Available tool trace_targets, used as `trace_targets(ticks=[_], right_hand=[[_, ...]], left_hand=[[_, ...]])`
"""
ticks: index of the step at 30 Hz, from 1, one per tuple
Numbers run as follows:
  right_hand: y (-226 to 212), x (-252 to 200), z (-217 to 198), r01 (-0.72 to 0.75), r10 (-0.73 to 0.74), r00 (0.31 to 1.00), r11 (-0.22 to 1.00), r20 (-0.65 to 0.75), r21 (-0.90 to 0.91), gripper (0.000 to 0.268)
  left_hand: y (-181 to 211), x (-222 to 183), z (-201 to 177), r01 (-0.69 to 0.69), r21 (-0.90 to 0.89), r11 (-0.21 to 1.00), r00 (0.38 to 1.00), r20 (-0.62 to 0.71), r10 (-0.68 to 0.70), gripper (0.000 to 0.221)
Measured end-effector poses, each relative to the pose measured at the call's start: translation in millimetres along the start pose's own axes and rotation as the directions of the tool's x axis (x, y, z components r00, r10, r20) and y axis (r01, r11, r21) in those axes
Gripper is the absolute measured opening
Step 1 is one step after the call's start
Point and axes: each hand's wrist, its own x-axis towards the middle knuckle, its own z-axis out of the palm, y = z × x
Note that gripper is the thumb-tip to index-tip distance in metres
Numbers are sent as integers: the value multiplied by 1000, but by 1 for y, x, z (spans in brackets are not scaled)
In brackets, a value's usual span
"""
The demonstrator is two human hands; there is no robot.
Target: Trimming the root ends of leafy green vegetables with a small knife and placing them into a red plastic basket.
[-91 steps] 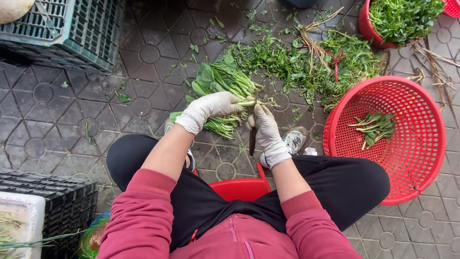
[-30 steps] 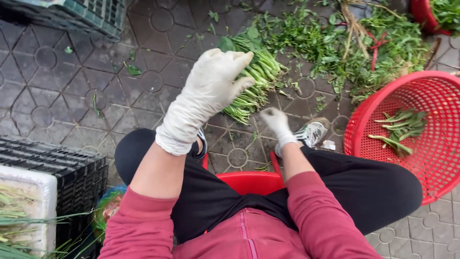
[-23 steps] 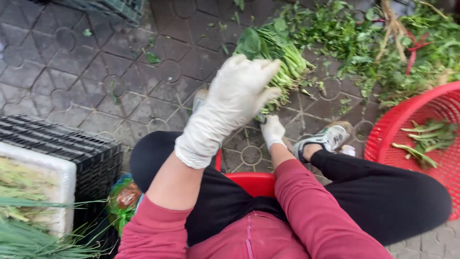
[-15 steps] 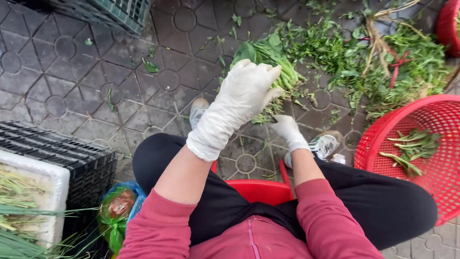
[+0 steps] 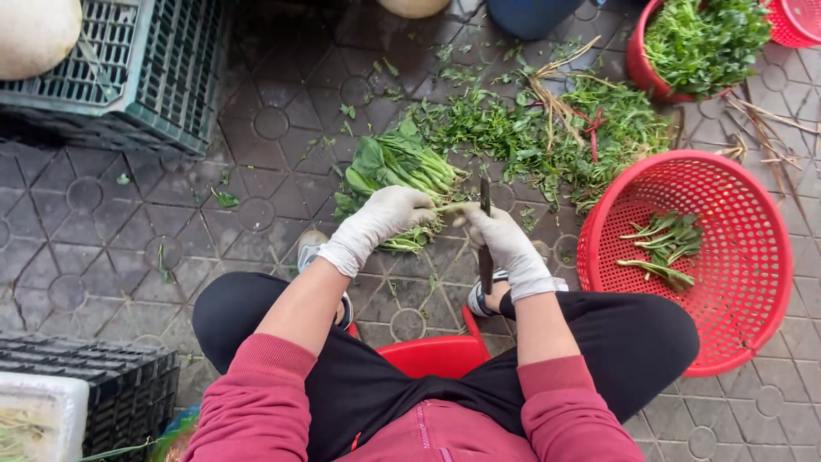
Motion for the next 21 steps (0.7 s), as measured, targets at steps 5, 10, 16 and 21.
trace_targets(ticks=[5, 10, 16, 21], right_hand=[[10, 1, -2, 32, -27, 999, 980, -30, 197, 92], [17, 5, 19, 194, -211, 977, 929, 22, 315, 61], [29, 22, 25, 258, -258, 965, 934, -34, 248, 51], [70, 52, 7, 226, -203, 974, 888, -99, 400, 38]], left_hand=[[-4, -2, -17, 89, -161, 983, 996, -7, -91, 23], [10, -17, -25, 76, -399, 914, 997, 19, -74, 22], [21, -16, -18, 157, -486, 860, 986, 125, -109, 25], [20, -9, -10, 138, -435, 890, 987, 137, -86, 22]])
